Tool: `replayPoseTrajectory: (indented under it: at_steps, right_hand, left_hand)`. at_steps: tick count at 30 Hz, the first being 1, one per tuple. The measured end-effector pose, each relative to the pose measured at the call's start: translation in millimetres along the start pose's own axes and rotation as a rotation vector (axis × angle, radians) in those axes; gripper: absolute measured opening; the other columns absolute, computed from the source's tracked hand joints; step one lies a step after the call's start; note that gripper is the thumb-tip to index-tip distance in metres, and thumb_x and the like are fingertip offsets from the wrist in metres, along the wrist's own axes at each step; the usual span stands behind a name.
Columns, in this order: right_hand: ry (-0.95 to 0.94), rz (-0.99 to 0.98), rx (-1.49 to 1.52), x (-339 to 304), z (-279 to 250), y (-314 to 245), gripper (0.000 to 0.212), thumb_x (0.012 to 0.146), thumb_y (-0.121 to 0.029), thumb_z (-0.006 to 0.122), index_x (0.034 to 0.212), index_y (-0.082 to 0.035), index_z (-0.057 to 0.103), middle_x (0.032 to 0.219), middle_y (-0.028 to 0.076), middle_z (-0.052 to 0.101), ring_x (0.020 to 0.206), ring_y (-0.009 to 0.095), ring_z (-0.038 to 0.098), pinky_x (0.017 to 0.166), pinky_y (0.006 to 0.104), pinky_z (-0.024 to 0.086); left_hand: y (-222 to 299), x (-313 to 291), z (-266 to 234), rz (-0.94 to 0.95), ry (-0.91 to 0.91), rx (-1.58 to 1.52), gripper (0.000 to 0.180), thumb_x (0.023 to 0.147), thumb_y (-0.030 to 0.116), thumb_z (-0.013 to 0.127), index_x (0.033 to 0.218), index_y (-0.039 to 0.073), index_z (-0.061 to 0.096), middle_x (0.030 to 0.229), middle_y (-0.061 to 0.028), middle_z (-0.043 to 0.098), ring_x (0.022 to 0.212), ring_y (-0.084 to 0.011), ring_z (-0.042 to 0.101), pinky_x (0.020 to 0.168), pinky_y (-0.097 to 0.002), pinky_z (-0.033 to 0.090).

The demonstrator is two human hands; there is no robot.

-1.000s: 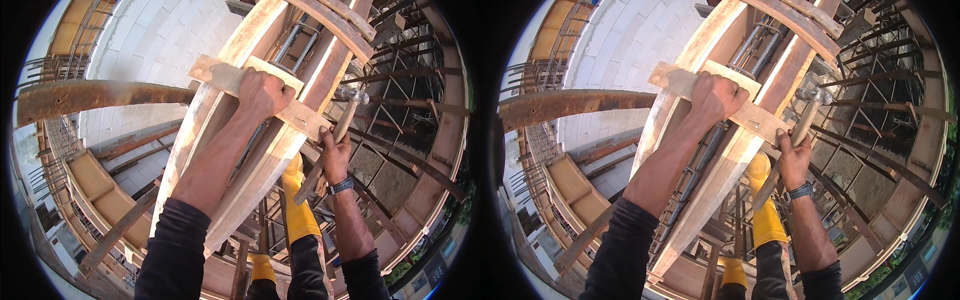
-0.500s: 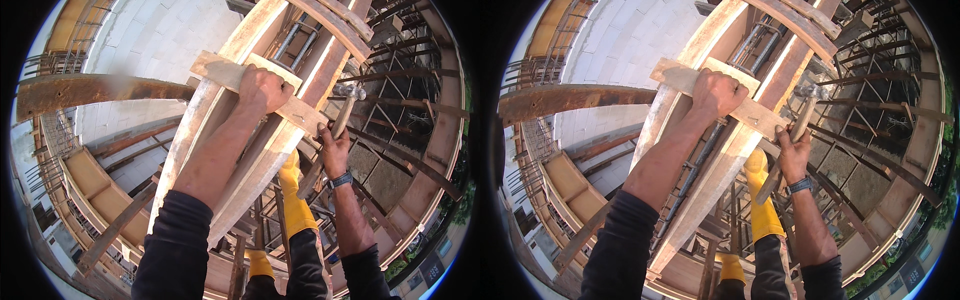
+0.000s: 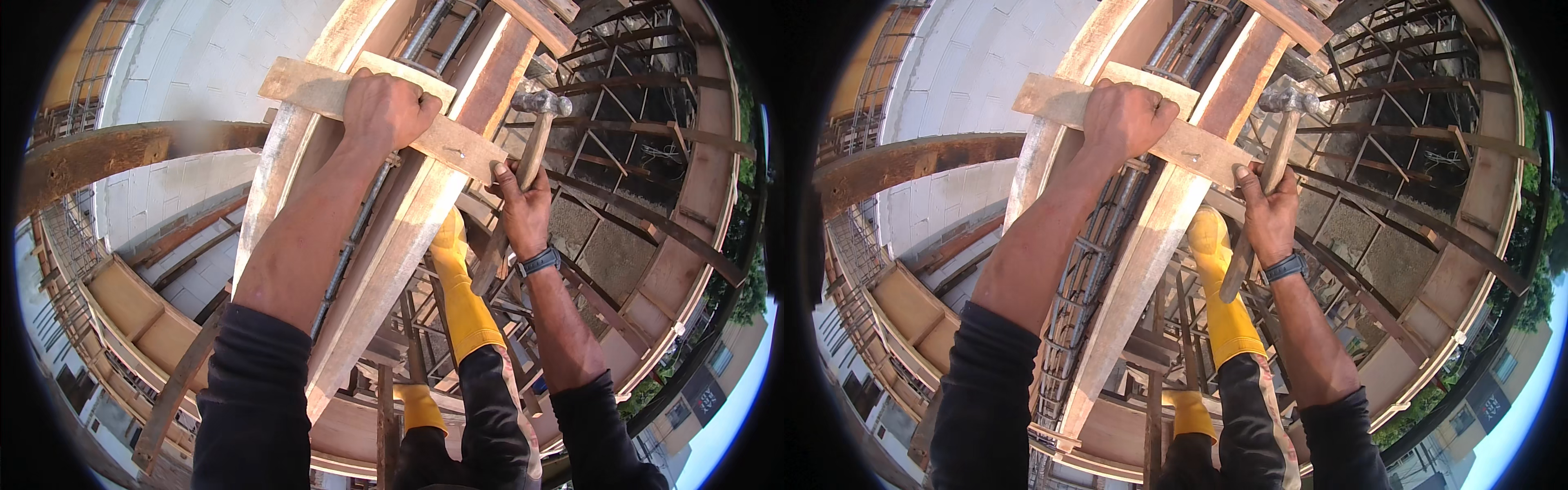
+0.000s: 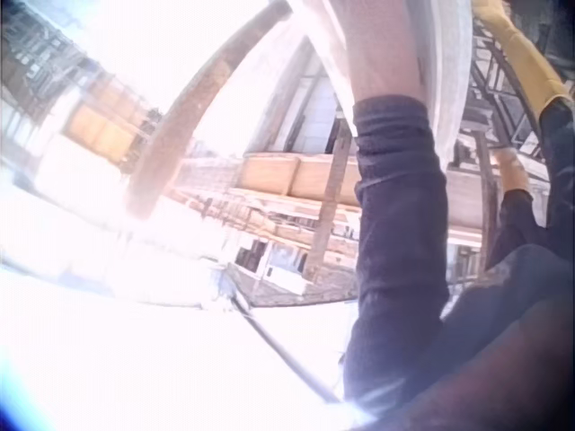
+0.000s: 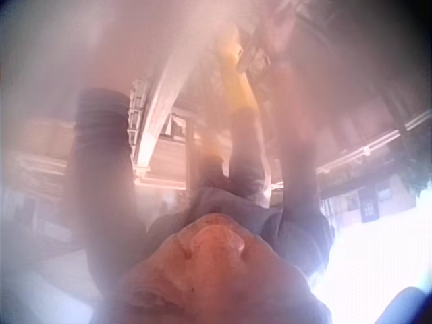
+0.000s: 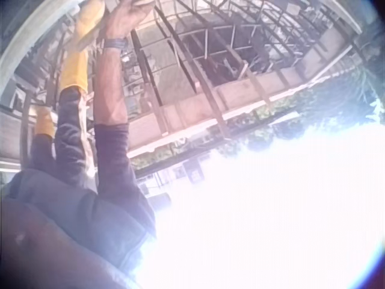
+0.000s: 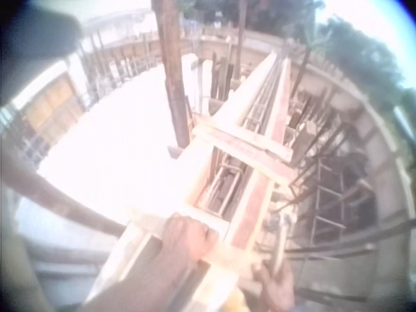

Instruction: The person positions a wooden block against a structural frame and hammers a nail into it to secure the piece.

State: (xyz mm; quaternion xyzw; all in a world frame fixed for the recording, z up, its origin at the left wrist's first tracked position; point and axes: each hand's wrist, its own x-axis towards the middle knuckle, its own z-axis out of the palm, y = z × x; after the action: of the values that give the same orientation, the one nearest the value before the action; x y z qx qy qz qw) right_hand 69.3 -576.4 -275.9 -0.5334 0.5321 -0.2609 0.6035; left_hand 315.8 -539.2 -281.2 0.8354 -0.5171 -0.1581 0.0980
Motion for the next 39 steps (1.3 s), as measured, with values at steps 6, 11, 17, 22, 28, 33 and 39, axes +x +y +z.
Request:
replayPoseTrajectory:
  at_steps: [6,11,17,22,28,33,39]
  right_hand:
    - [-0.105,-0.009,-0.178,-67,-36,-40,0.026,0.103,-0.024,0.065,0.119,-0.005,0.056,0.087,0.001,0.062,0.071,0.006,0.055,0.06,0.0239,0.047]
    - [-0.373,-0.169,-0.447,-79,-68,-68,0.038,0.106,-0.039,0.055,0.111,-0.002,0.06,0.075,-0.003,0.054,0.061,0.006,0.045,0.055,0.0254,0.039]
    - [-0.465,-0.318,-0.708,-64,-57,-84,0.056,0.104,-0.058,0.048,0.1,-0.002,0.055,0.067,-0.004,0.046,0.051,0.003,0.037,0.044,0.0212,0.028]
    - [-0.52,-0.359,-0.841,-58,-55,-96,0.05,0.104,-0.048,0.055,0.097,0.001,0.057,0.064,0.004,0.047,0.056,0.014,0.044,0.052,0.0335,0.037]
    - [-0.496,-0.442,-0.817,-59,-62,-113,0.054,0.104,-0.055,0.049,0.099,-0.001,0.057,0.063,-0.003,0.046,0.056,0.008,0.042,0.05,0.0263,0.033]
    - [-0.504,-0.325,-1.051,-54,-40,-117,0.049,0.106,-0.048,0.052,0.096,0.0,0.058,0.066,-0.003,0.048,0.059,0.01,0.043,0.053,0.0286,0.036]
    - [-0.458,-0.346,-0.713,-61,-36,-149,0.054,0.105,-0.055,0.047,0.101,-0.002,0.056,0.066,-0.005,0.047,0.054,0.004,0.039,0.047,0.0215,0.03]
  left_hand:
    - [-8,-2,0,0.007,-0.036,0.074,0.048,0.095,0.045,0.048,0.082,0.011,0.08,0.077,-0.0116,0.073,0.078,-0.0263,0.069,0.093,-0.0387,0.046]
    - [0,-10,-18,-0.062,-0.065,-0.098,0.044,0.091,0.038,0.058,0.088,-0.001,0.078,0.091,-0.0192,0.076,0.095,-0.0321,0.072,0.092,-0.0429,0.053]
    - [-9,-7,-4,-0.061,0.038,-0.168,0.04,0.087,0.037,0.06,0.093,0.003,0.08,0.097,-0.0165,0.077,0.1,-0.0292,0.072,0.092,-0.0414,0.053]
    - [-8,-15,-17,-0.078,-0.022,-0.18,0.038,0.089,0.036,0.06,0.1,0.006,0.08,0.106,-0.0141,0.077,0.106,-0.0274,0.071,0.095,-0.0412,0.052]
    - [-3,-7,-11,-0.086,-0.07,-0.167,0.04,0.091,0.038,0.06,0.103,0.006,0.08,0.108,-0.0125,0.077,0.109,-0.0262,0.071,0.098,-0.0393,0.051]
    - [-4,-9,-22,-0.123,-0.132,-0.204,0.043,0.093,0.042,0.06,0.105,0.006,0.079,0.109,-0.0126,0.076,0.11,-0.0252,0.07,0.1,-0.0379,0.049]
    - [-10,-12,-3,-0.023,-0.004,-0.125,0.041,0.094,0.041,0.058,0.104,0.008,0.08,0.105,-0.0128,0.077,0.105,-0.0239,0.071,0.096,-0.0382,0.051]
